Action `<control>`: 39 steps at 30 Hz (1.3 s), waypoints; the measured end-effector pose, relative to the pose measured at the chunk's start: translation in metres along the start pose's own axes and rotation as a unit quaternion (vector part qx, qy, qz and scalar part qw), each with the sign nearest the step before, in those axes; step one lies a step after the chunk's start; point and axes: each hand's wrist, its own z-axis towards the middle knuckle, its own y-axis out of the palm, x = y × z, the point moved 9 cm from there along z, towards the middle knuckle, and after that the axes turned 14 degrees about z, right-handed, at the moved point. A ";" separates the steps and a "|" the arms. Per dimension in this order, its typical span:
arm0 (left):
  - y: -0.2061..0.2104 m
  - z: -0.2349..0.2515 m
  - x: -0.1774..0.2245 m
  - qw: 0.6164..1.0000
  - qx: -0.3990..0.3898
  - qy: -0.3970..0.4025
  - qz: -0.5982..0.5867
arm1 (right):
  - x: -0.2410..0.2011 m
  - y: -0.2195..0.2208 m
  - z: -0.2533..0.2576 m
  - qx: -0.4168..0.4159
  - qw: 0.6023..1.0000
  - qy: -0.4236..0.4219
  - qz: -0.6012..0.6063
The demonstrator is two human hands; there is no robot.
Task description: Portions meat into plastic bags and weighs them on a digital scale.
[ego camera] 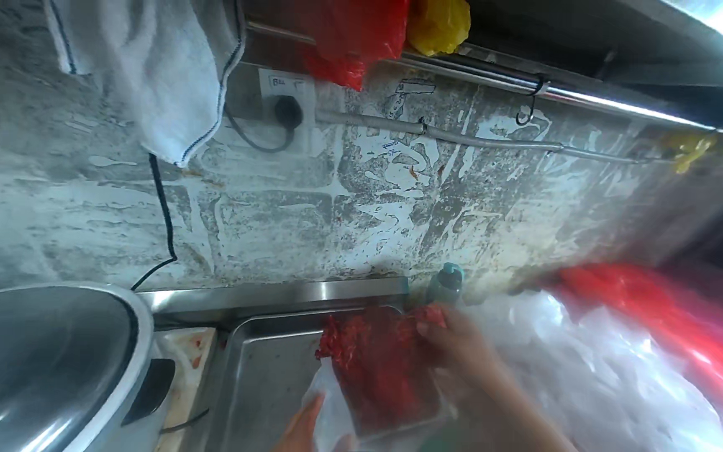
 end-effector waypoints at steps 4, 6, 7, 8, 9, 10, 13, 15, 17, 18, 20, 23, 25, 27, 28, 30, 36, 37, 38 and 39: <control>0.031 0.021 0.013 0.994 -0.078 -0.040 0.057 | -0.021 0.022 -0.027 -0.018 0.995 0.010 0.093; 0.045 0.025 0.019 0.993 -0.095 -0.033 0.065 | -0.012 0.029 -0.039 -0.019 0.994 0.022 0.104; 0.049 0.023 0.021 0.994 -0.092 -0.028 0.058 | -0.003 0.030 -0.044 -0.018 0.995 0.020 0.093; 0.050 0.020 0.022 0.996 -0.079 -0.018 0.042 | 0.007 0.032 -0.050 -0.015 0.997 0.012 0.070; 0.051 0.016 0.024 0.997 -0.075 -0.009 0.029 | 0.017 0.033 -0.057 -0.007 0.999 0.003 0.040; 0.049 0.011 0.027 0.997 -0.075 -0.007 0.014 | 0.028 0.034 -0.065 0.005 1.000 -0.003 -0.003; 0.049 -0.004 0.034 0.994 -0.103 -0.016 -0.029 | 0.058 0.038 -0.091 0.037 0.992 -0.002 -0.125; 0.054 -0.015 0.041 0.990 -0.136 0.000 -0.040 | 0.078 0.045 -0.105 0.011 0.983 0.007 -0.182; 0.063 -0.025 0.044 0.987 -0.158 0.025 -0.030 | 0.101 0.054 -0.116 -0.038 0.971 0.038 -0.232; 0.069 -0.029 0.044 0.984 -0.174 0.035 -0.021 | 0.114 0.057 -0.119 -0.063 0.964 0.060 -0.251; 0.081 -0.037 0.039 0.976 -0.215 0.042 -0.005 | 0.136 0.055 -0.124 -0.100 0.954 0.120 -0.257; 0.091 -0.046 0.031 0.966 -0.257 0.035 0.006 | 0.149 0.048 -0.133 -0.144 0.942 0.180 -0.244; 0.093 -0.050 0.030 0.961 -0.274 0.038 -0.008 | 0.141 0.047 -0.139 -0.161 0.927 0.186 -0.283; 0.095 -0.052 0.031 0.957 -0.285 0.043 -0.023 | 0.130 0.048 -0.142 -0.145 0.915 0.164 -0.340; 0.095 -0.052 0.032 0.956 -0.287 0.048 -0.031 | 0.125 0.047 -0.143 -0.124 0.912 0.149 -0.362; 0.095 -0.052 0.035 0.954 -0.291 0.053 -0.043 | 0.121 0.045 -0.145 -0.088 0.908 0.129 -0.389; 0.089 -0.052 0.039 0.949 -0.308 0.038 -0.053 | 0.103 0.052 -0.152 -0.103 0.948 0.067 -0.294; 0.089 -0.052 0.039 0.949 -0.308 0.040 -0.056 | 0.100 0.049 -0.153 -0.098 0.957 0.067 -0.264; 0.089 -0.052 0.040 0.948 -0.309 0.043 -0.060 | 0.099 0.046 -0.153 -0.089 0.964 0.063 -0.244; 0.088 -0.052 0.040 0.947 -0.311 0.043 -0.061 | 0.098 0.043 -0.152 -0.073 0.968 0.053 -0.232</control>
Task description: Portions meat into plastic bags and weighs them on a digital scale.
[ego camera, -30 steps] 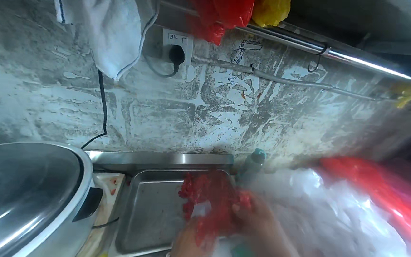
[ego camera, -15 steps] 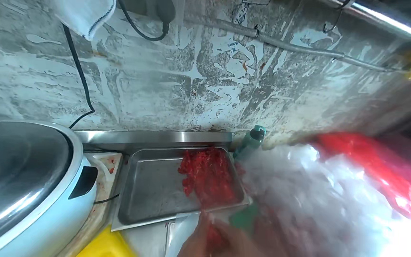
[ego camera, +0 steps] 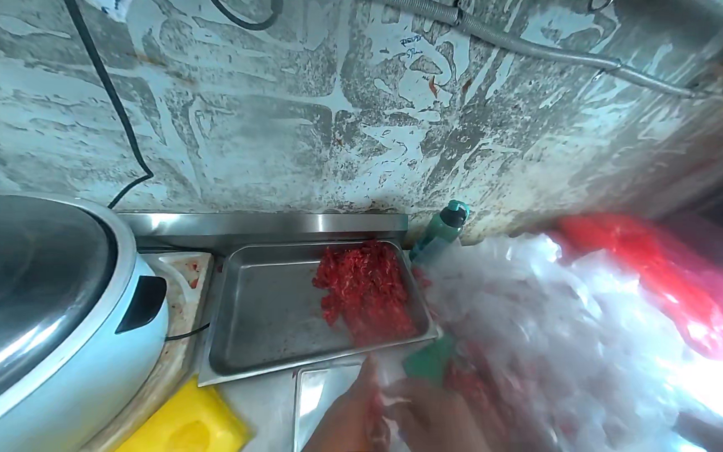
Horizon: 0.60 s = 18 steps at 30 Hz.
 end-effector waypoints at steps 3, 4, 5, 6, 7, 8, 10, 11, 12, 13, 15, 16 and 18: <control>0.000 -0.003 0.003 1.000 -0.007 -0.006 -0.017 | 0.006 -0.014 0.000 0.098 0.995 -0.021 -0.008; 0.000 -0.003 0.004 1.000 -0.013 0.000 -0.016 | 0.013 -0.018 0.001 0.119 0.992 -0.012 -0.038; 0.000 -0.004 0.004 1.000 -0.011 0.009 -0.015 | 0.023 -0.019 0.004 0.116 0.991 0.012 -0.068; 0.000 -0.005 0.004 1.000 -0.009 0.019 -0.013 | 0.034 -0.017 0.007 0.092 0.990 0.049 -0.090; -0.001 -0.005 0.003 1.000 -0.010 0.028 -0.008 | 0.043 -0.013 0.009 0.060 0.989 0.082 -0.106; -0.002 -0.005 0.002 0.999 -0.011 0.034 0.002 | 0.046 -0.009 0.009 0.038 0.988 0.093 -0.117; -0.011 -0.008 0.004 0.998 -0.014 0.052 0.028 | 0.040 -0.004 0.006 0.025 0.987 0.080 -0.134; -0.019 -0.011 0.006 0.997 -0.010 0.063 0.039 | 0.035 -0.003 0.004 0.033 0.988 0.072 -0.133; -0.027 -0.015 0.008 0.996 -0.002 0.070 0.052 | 0.032 -0.003 0.002 0.043 0.989 0.066 -0.126; -0.034 -0.019 0.009 0.995 0.001 0.074 0.069 | 0.030 -0.003 0.001 0.054 0.990 0.060 -0.118; -0.042 -0.019 0.005 0.990 -0.007 0.070 0.122 | 0.036 0.001 0.002 0.074 0.990 0.055 -0.110; -0.040 -0.016 -0.003 0.986 -0.018 0.057 0.156 | 0.046 0.006 0.003 0.070 0.989 0.065 -0.114; -0.028 -0.007 -0.030 0.977 -0.055 0.008 0.205 | 0.074 0.021 0.005 0.020 0.985 0.121 -0.121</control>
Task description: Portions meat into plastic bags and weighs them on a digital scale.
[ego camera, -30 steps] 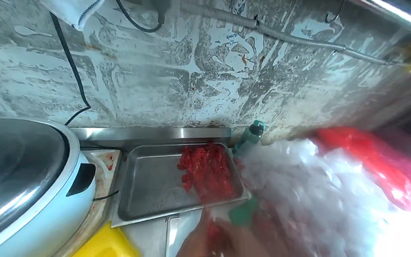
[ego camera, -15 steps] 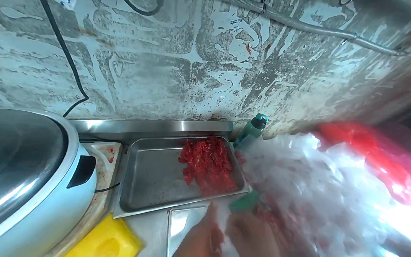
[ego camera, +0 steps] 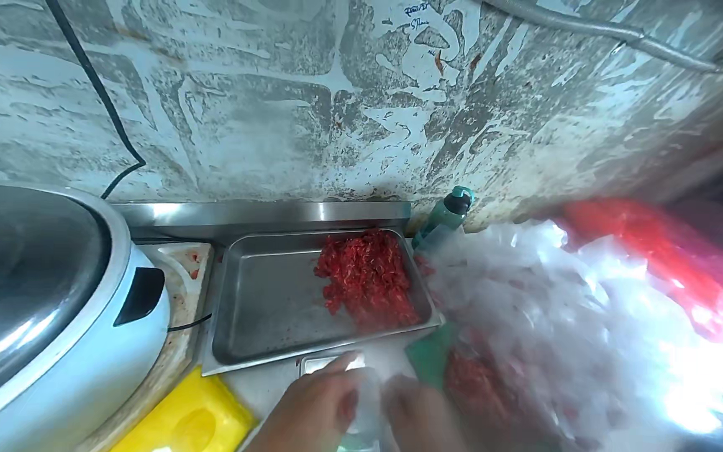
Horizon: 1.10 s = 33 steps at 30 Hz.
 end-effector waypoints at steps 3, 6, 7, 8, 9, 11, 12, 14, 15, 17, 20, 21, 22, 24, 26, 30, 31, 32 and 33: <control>0.004 -0.003 -0.013 0.998 0.051 -0.001 -0.021 | 0.009 0.000 0.009 -0.008 0.998 -0.003 0.062; -0.019 -0.029 -0.005 0.985 0.157 0.025 -0.073 | 0.008 -0.033 0.023 0.069 0.984 -0.046 0.160; -0.027 -0.035 -0.006 0.980 0.175 0.027 -0.087 | 0.012 -0.044 0.039 0.089 0.983 -0.044 0.157; -0.034 -0.038 -0.009 0.976 0.192 0.026 -0.101 | 0.019 -0.053 0.061 0.100 0.985 -0.031 0.134; -0.039 -0.041 -0.013 0.971 0.209 0.026 -0.114 | 0.030 -0.059 0.083 0.104 0.990 -0.007 0.100; -0.044 -0.045 -0.023 0.962 0.239 0.024 -0.132 | 0.054 -0.063 0.127 0.101 0.993 0.060 0.008; -0.044 -0.047 -0.030 0.959 0.250 0.020 -0.134 | 0.066 -0.062 0.146 0.091 0.991 0.095 -0.036; -0.043 -0.052 -0.043 0.956 0.260 0.004 -0.136 | 0.085 -0.052 0.176 0.070 0.982 0.136 -0.107; -0.041 -0.055 -0.048 0.955 0.262 -0.005 -0.141 | 0.091 -0.044 0.187 0.052 0.978 0.148 -0.138; -0.038 -0.063 -0.057 0.952 0.262 -0.017 -0.157 | 0.101 -0.025 0.200 -0.007 0.968 0.161 -0.193; -0.029 -0.074 -0.072 0.946 0.266 -0.032 -0.182 | 0.095 -0.013 0.207 -0.042 0.968 0.134 -0.206; -0.027 -0.078 -0.078 0.944 0.270 -0.040 -0.186 | 0.088 -0.017 0.209 -0.035 0.976 0.117 -0.183; -0.025 -0.082 -0.084 0.942 0.271 -0.053 -0.189 | 0.079 -0.023 0.209 -0.024 0.984 0.101 -0.148; -0.019 -0.089 -0.096 0.939 0.271 -0.073 -0.198 | 0.059 -0.039 0.203 -0.003 0.993 0.084 -0.088; -0.016 -0.091 -0.102 0.938 0.268 -0.084 -0.204 | 0.032 -0.056 0.190 0.011 0.997 0.065 -0.032; -0.016 -0.085 -0.094 0.940 0.260 -0.088 -0.201 | -0.030 -0.092 0.155 0.062 0.998 0.002 0.001; -0.017 -0.082 -0.090 0.941 0.257 -0.087 -0.202 | -0.040 -0.101 0.148 0.077 0.997 -0.017 0.000; -0.018 -0.079 -0.086 0.941 0.256 -0.086 -0.202 | -0.049 -0.108 0.141 0.092 0.995 -0.039 0.001; -0.018 -0.077 -0.083 0.942 0.256 -0.083 -0.202 | -0.057 -0.115 0.133 0.112 0.992 -0.064 0.002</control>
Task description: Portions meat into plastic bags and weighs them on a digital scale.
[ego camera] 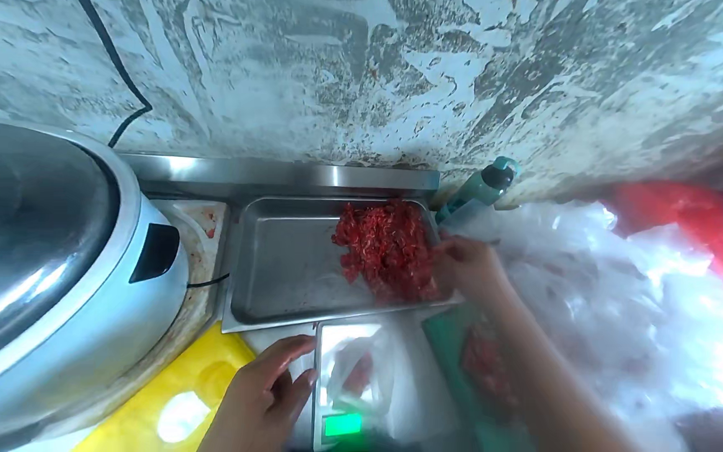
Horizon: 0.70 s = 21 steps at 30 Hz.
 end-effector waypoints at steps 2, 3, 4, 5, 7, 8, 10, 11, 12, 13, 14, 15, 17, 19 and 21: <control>0.004 0.004 0.003 1.000 0.002 0.006 0.000 | -0.013 -0.009 -0.007 0.047 0.998 -0.051 -0.012; 0.005 0.005 0.004 1.000 0.004 0.011 0.001 | -0.012 -0.006 -0.006 0.052 0.996 -0.069 -0.028; 0.008 0.006 0.003 1.000 0.004 0.014 0.002 | -0.004 0.004 -0.002 0.031 0.995 -0.069 -0.058; 0.010 0.006 0.004 1.000 0.003 0.017 0.004 | 0.009 0.016 0.004 -0.003 0.995 -0.049 -0.087; 0.010 0.004 0.008 1.000 -0.011 0.025 0.006 | 0.029 0.031 0.011 -0.022 0.995 0.002 -0.096; 0.008 0.004 0.009 0.999 -0.015 0.028 0.006 | 0.032 0.031 0.013 -0.004 0.996 0.017 -0.086; 0.005 0.000 0.005 1.000 -0.015 0.019 0.007 | 0.039 0.030 0.018 0.020 0.998 0.030 -0.060; 0.005 -0.003 0.001 1.000 -0.014 0.012 0.010 | 0.047 0.031 0.021 0.023 0.998 0.036 -0.052; 0.005 -0.005 -0.003 1.000 -0.016 0.009 0.015 | 0.056 0.032 0.024 0.029 0.998 0.045 -0.043; 0.005 -0.006 -0.005 1.000 -0.018 0.010 0.017 | 0.063 0.031 0.026 0.041 0.997 0.057 -0.039; 0.005 -0.007 -0.007 1.000 -0.022 0.012 0.017 | 0.067 0.031 0.028 0.049 0.996 0.069 -0.035; 0.005 -0.008 -0.008 1.000 -0.025 0.012 0.014 | 0.070 0.033 0.029 0.054 0.995 0.076 -0.040; 0.007 -0.010 -0.011 1.000 -0.027 0.003 0.010 | 0.076 0.047 0.028 0.029 0.993 0.082 -0.078; 0.008 -0.009 -0.012 1.000 -0.026 -0.003 0.009 | 0.074 0.075 0.023 -0.038 0.988 0.084 -0.125; 0.009 -0.005 -0.008 1.000 -0.029 0.002 0.010 | 0.090 0.114 0.019 -0.146 0.969 0.120 -0.162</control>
